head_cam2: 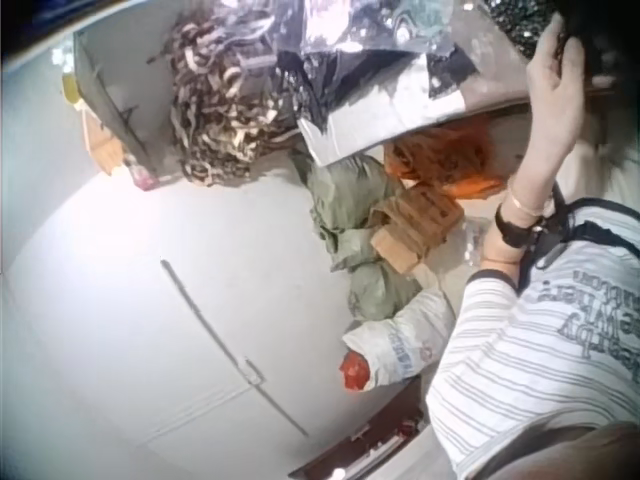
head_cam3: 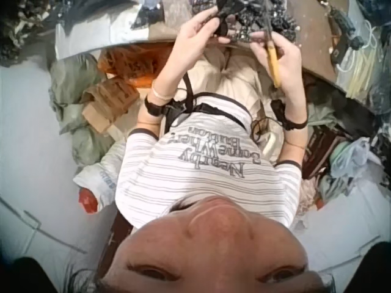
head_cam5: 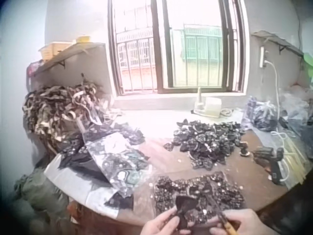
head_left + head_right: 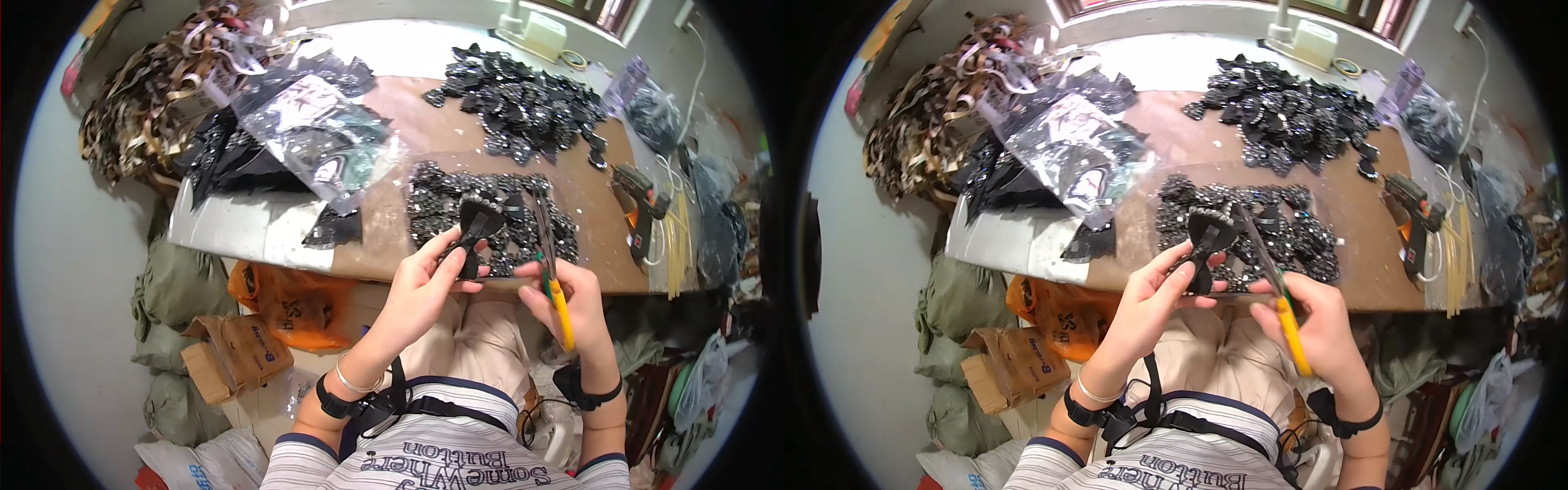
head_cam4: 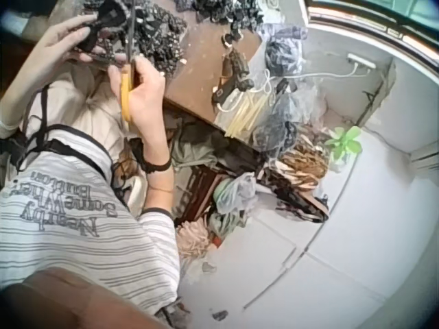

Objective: The person uses yellow-handled scissors to cut small pieces of black sequined fabric. They repeatedly pick up a piece, trim it, and place the cut piece on the table, continuing this process for the duration of the clip.

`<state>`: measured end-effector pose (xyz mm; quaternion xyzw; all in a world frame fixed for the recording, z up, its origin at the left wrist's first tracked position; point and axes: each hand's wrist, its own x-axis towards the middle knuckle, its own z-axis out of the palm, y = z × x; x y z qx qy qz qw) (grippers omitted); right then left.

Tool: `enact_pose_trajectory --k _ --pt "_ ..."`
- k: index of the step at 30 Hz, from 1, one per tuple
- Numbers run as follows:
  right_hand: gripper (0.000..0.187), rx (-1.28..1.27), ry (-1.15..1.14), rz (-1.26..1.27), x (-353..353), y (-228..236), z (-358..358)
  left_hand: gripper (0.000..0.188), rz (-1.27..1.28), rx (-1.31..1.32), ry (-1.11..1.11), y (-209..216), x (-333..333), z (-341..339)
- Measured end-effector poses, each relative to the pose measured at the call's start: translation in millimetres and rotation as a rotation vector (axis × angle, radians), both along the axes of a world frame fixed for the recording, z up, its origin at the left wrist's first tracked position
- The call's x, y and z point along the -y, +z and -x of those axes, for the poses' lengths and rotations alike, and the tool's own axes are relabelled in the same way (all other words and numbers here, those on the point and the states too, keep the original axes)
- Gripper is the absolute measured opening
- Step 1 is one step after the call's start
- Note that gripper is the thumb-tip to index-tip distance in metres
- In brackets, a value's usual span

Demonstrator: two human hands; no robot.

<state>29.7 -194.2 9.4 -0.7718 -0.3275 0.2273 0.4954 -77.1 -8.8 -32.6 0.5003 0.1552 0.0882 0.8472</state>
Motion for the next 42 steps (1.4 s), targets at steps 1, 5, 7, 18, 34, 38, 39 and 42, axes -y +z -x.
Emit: enact_pose_trajectory --k 1,5,7,18,34,38,39,42 --pt "0.021 -0.13 -0.04 -0.029 -8 10 3 0.043 -0.025 -0.003 -0.011 2 3 1" --pt "0.024 -0.072 -0.13 -0.049 -20 10 -6 0.042 -0.108 -0.002 -0.051 0 22 5" --pt "0.024 -0.023 -0.126 -0.083 -22 2 -5 0.039 -0.191 -0.041 -0.08 2 30 7" --pt "0.018 -0.078 -0.052 0.088 -17 8 -5 0.035 -0.152 -0.097 -0.203 0 22 8" --pt "0.025 0.558 0.168 0.556 33 27 -1 0.038 0.048 -0.033 0.04 10 15 6" --pt "0.026 0.633 0.171 0.628 37 29 -2 0.038 -0.01 -0.037 0.036 7 22 5" --pt "0.026 0.654 0.177 0.627 37 29 -3 0.038 -0.029 -0.034 0.028 7 23 5" --pt "0.025 0.707 0.201 0.611 37 28 -6 0.037 -0.039 -0.04 0.028 5 22 5"
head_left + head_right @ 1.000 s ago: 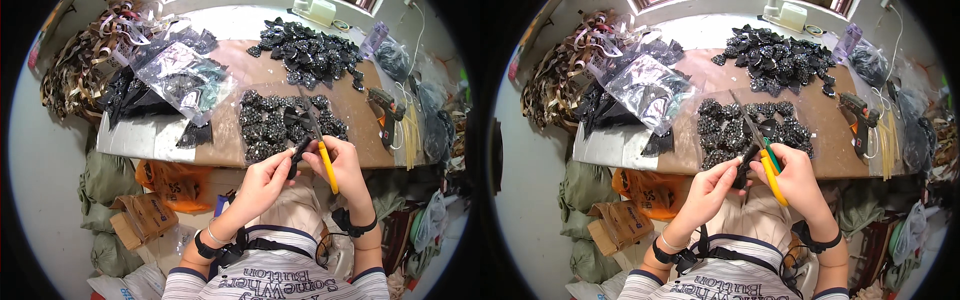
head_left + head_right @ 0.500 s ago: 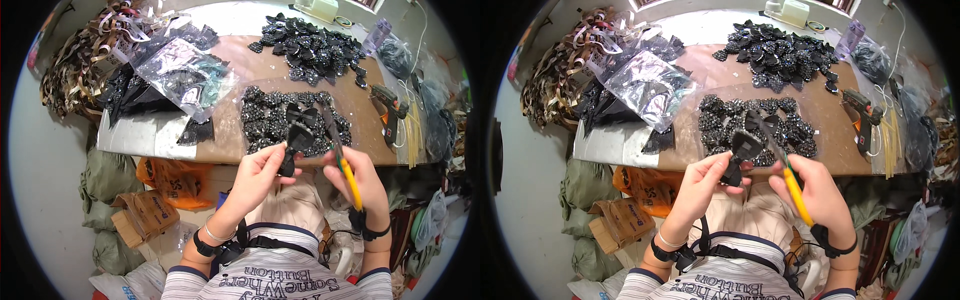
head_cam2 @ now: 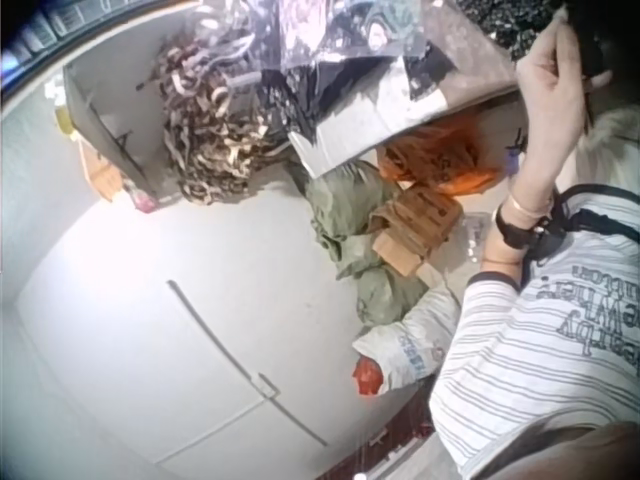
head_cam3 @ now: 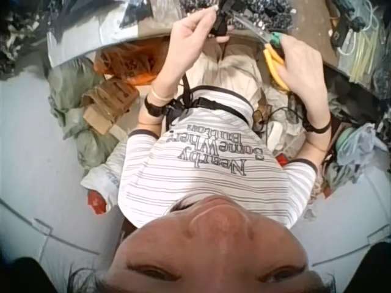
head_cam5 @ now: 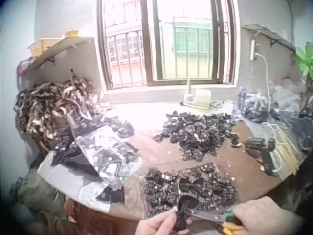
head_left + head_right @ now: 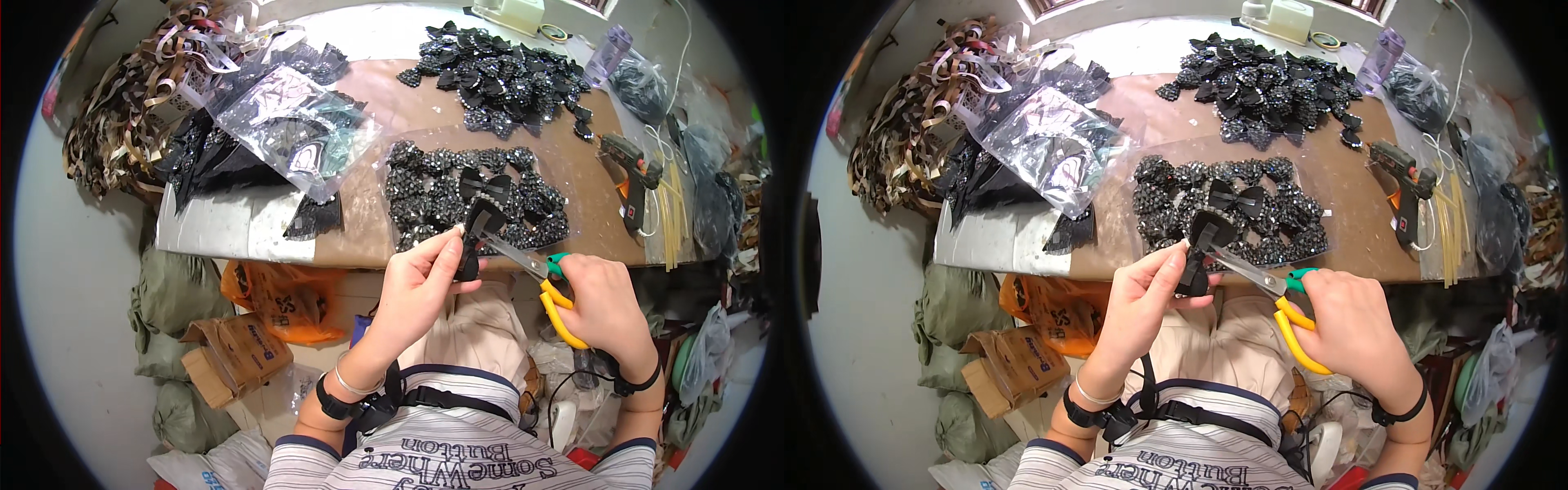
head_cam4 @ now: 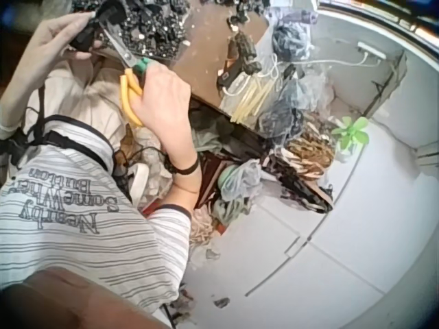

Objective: The person uses yellow-handled scissors to cut small pieces of black sequined fabric. They repeatedly pick up a piece, trim it, and place the cut piece on the table, continuing this process for the duration of the clip.

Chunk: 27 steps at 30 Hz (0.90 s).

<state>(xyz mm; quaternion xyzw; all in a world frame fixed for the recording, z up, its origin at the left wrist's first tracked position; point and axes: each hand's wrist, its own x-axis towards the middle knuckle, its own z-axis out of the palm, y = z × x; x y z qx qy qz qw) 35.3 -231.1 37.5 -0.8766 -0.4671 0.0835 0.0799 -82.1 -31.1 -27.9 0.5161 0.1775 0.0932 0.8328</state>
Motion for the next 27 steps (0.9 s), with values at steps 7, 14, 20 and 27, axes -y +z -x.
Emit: enact_pose_trajectory --k 7,14,20,27 --pt "0.023 0.012 0.069 -0.037 1 1 -7 0.035 0.128 -0.025 -0.06 2 -3 -2" --pt "0.024 0.018 0.121 -0.017 4 0 -13 0.038 0.16 -0.027 -0.196 11 -11 -6" --pt "0.024 -0.085 0.095 -0.074 8 -4 -18 0.04 0.227 -0.045 -0.241 26 -17 -15" --pt "0.023 -0.232 0.043 -0.185 12 -17 -22 0.039 0.225 -0.042 -0.307 21 -20 -22"
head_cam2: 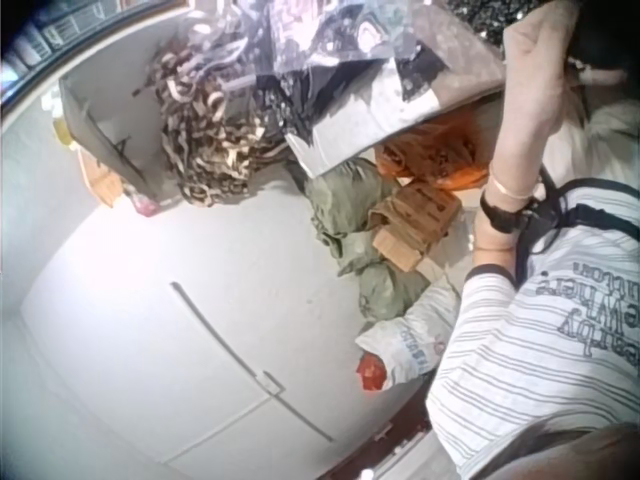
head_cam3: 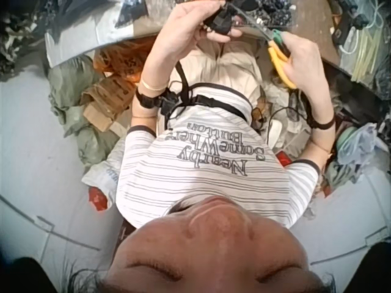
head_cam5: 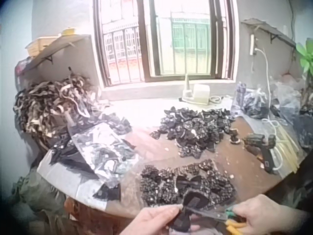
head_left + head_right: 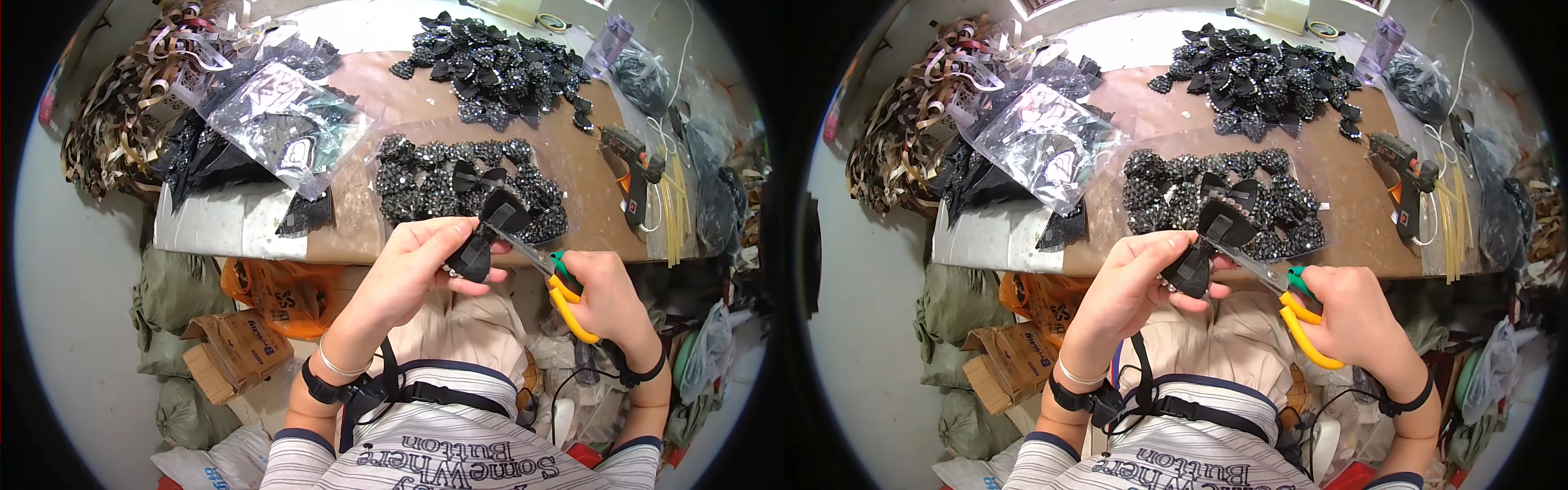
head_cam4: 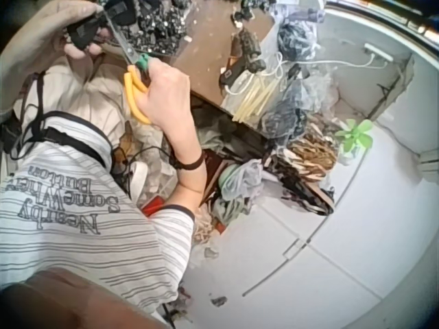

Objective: The person uses yellow-handled scissors to cut small pieces of black sequined fabric. They repeatedly pick up a piece, trim it, and place the cut piece on the table, continuing this process for the duration of the clip.

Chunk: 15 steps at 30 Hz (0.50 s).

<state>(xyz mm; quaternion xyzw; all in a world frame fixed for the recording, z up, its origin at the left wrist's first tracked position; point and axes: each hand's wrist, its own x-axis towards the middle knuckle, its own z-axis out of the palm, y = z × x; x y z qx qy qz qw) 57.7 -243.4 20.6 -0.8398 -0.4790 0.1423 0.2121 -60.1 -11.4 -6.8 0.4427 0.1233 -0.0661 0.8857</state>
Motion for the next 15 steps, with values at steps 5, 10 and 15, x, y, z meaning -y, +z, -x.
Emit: enact_pose_trajectory --k 5,10,15 --pt "0.022 -0.385 -0.1 -0.001 6 -5 2 0.037 -0.055 0.009 0.017 -5 1 -8" --pt "0.025 -0.643 0.01 0.129 7 3 -6 0.037 -0.155 -0.005 0.081 -8 3 -13" --pt "0.03 -0.77 0.096 0.218 8 10 -13 0.036 -0.201 -0.001 0.097 -6 3 -14"
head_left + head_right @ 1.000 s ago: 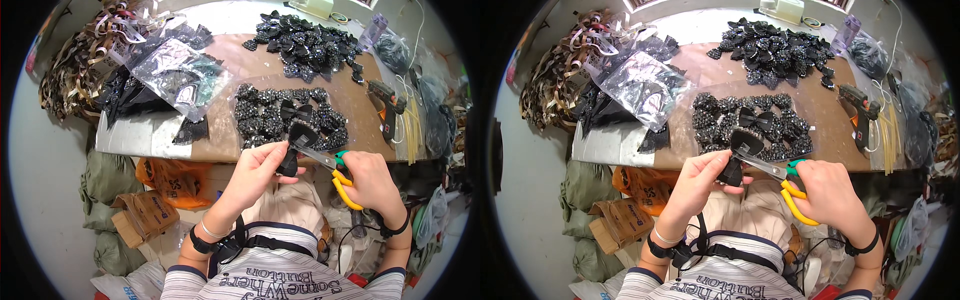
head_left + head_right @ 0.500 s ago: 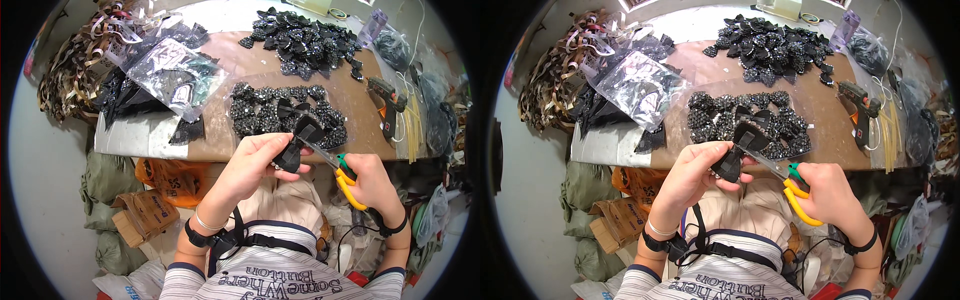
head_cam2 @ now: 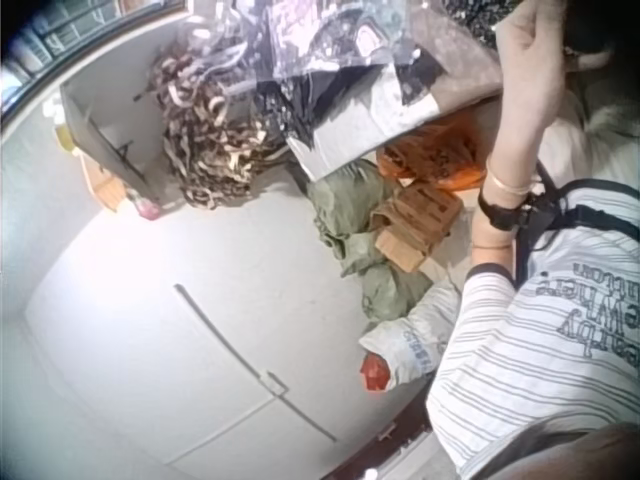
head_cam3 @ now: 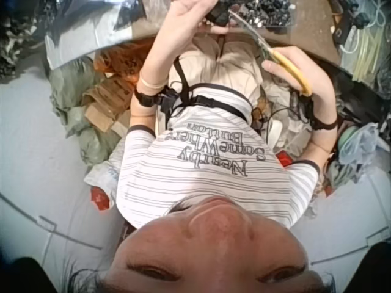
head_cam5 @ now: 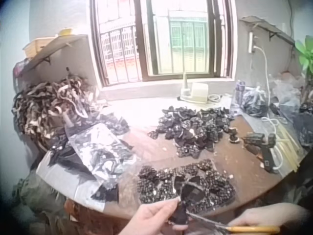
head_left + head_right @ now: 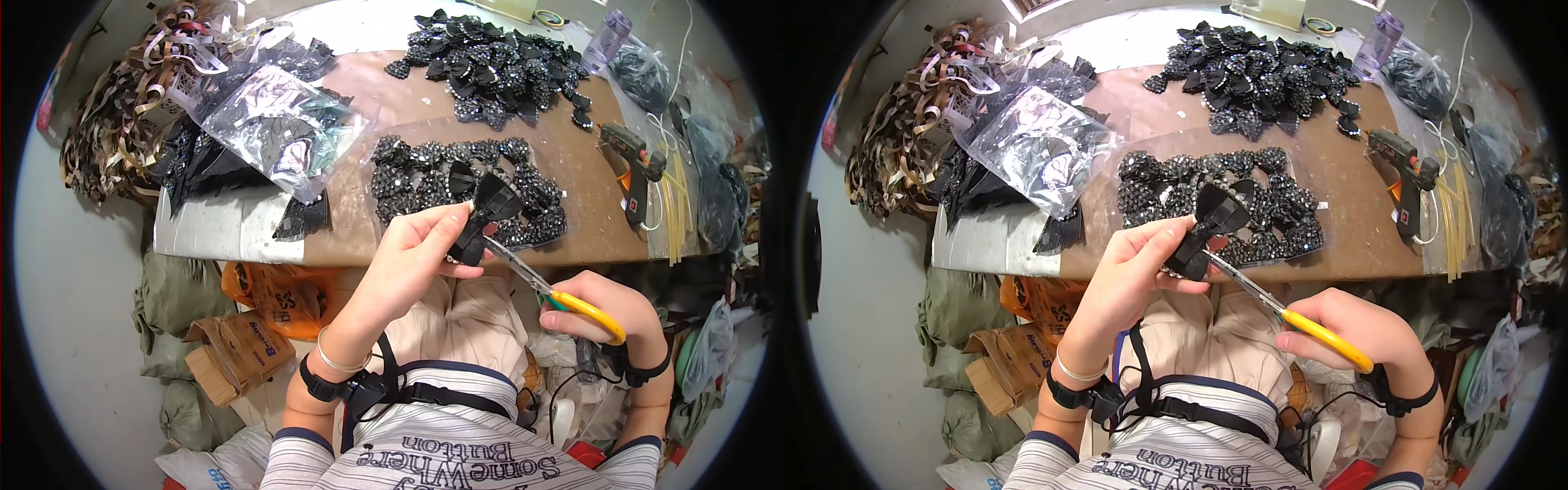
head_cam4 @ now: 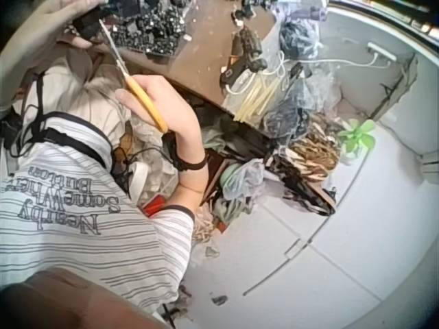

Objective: The person uses yellow-handled scissors to cut small pieces of black sequined fabric. They repeatedly pick up a piece, trim it, and place the cut piece on the table, continuing this process for the duration of the clip.

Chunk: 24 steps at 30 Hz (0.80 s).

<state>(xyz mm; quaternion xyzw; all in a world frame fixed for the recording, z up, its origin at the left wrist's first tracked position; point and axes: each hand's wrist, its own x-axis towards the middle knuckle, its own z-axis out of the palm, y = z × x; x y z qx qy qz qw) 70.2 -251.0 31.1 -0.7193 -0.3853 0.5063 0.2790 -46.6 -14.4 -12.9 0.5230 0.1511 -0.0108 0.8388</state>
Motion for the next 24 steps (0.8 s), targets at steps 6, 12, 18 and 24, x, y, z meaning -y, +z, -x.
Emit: enact_pose_trajectory --k 6,12,18,24 --pt "0.034 -0.137 -0.007 0.156 -13 13 -4 0.038 -0.024 0.005 0.036 -3 6 5" --pt "0.035 -0.224 -0.067 0.129 -10 8 0 0.043 0.346 -0.044 -0.068 -1 -5 6" --pt "0.035 -0.251 -0.096 0.151 -17 11 1 0.046 0.233 0.016 -0.058 0 1 12" --pt "0.032 -0.295 -0.136 0.161 -17 12 1 0.049 0.289 0.052 -0.084 1 0 17"
